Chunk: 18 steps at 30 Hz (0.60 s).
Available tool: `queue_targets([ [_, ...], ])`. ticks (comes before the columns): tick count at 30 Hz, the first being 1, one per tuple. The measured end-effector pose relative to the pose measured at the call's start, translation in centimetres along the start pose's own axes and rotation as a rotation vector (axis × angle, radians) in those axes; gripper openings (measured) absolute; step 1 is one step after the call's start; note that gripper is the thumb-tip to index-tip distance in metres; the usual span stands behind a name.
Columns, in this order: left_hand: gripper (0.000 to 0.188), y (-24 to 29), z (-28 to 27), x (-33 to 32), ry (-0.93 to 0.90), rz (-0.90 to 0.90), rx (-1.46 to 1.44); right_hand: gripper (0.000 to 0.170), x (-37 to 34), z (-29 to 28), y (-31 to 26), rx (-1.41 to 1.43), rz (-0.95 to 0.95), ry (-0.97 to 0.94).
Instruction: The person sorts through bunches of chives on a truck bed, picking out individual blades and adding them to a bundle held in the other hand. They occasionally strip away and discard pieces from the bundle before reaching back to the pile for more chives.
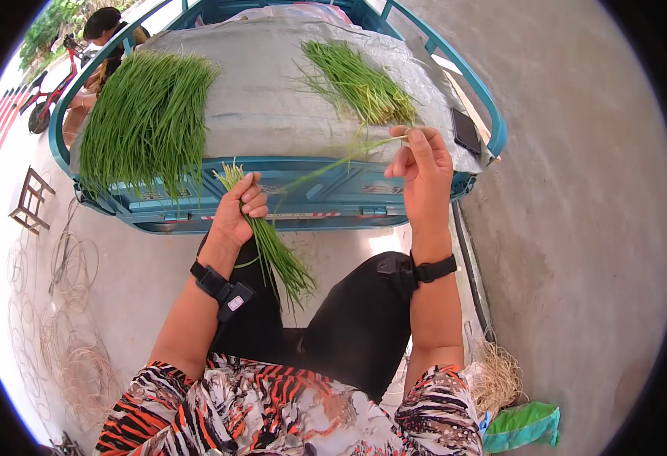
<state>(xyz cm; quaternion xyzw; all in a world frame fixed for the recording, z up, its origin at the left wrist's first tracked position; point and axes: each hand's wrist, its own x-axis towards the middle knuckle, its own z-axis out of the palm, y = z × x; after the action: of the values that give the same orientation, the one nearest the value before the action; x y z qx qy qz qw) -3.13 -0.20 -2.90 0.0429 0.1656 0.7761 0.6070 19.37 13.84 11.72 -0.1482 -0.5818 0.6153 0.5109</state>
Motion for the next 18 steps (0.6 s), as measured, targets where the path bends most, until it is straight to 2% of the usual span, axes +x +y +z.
queue_targets([
  [2, 0.016, 0.1, -0.2, 0.0, -0.013, -0.013, 0.020, 0.015, -1.0, -0.5, -0.2, 0.257, 0.148, -0.171],
  [3, 0.015, 0.1, -0.1, 0.0, -0.002, -0.024, 0.034, 0.015, -1.4, -0.5, -0.1, 0.261, 0.213, -0.261],
  [6, 0.016, 0.2, -0.2, 0.0, -0.036, -0.069, 0.109, 0.016, -2.9, 0.2, 1.3, 0.212, 0.418, -0.345],
  [9, 0.020, -0.4, 1.3, -0.5, -0.043, -0.135, 0.268, 0.015, -4.4, 1.5, 3.7, 0.160, 0.532, -0.307],
  [12, 0.023, -1.1, 3.4, -1.4, -0.117, -0.253, 0.523, 0.016, -5.3, 2.1, 5.9, 0.045, 0.572, -0.272],
  [13, 0.026, -1.4, 2.9, -1.2, -0.192, -0.301, 0.577, 0.017, -5.5, 2.4, 6.3, -0.020, 0.562, -0.253],
  [18, 0.029, -2.0, 3.5, -1.4, -0.255, -0.357, 0.601, 0.018, -5.8, 2.6, 7.4, -0.148, 0.500, -0.206],
])
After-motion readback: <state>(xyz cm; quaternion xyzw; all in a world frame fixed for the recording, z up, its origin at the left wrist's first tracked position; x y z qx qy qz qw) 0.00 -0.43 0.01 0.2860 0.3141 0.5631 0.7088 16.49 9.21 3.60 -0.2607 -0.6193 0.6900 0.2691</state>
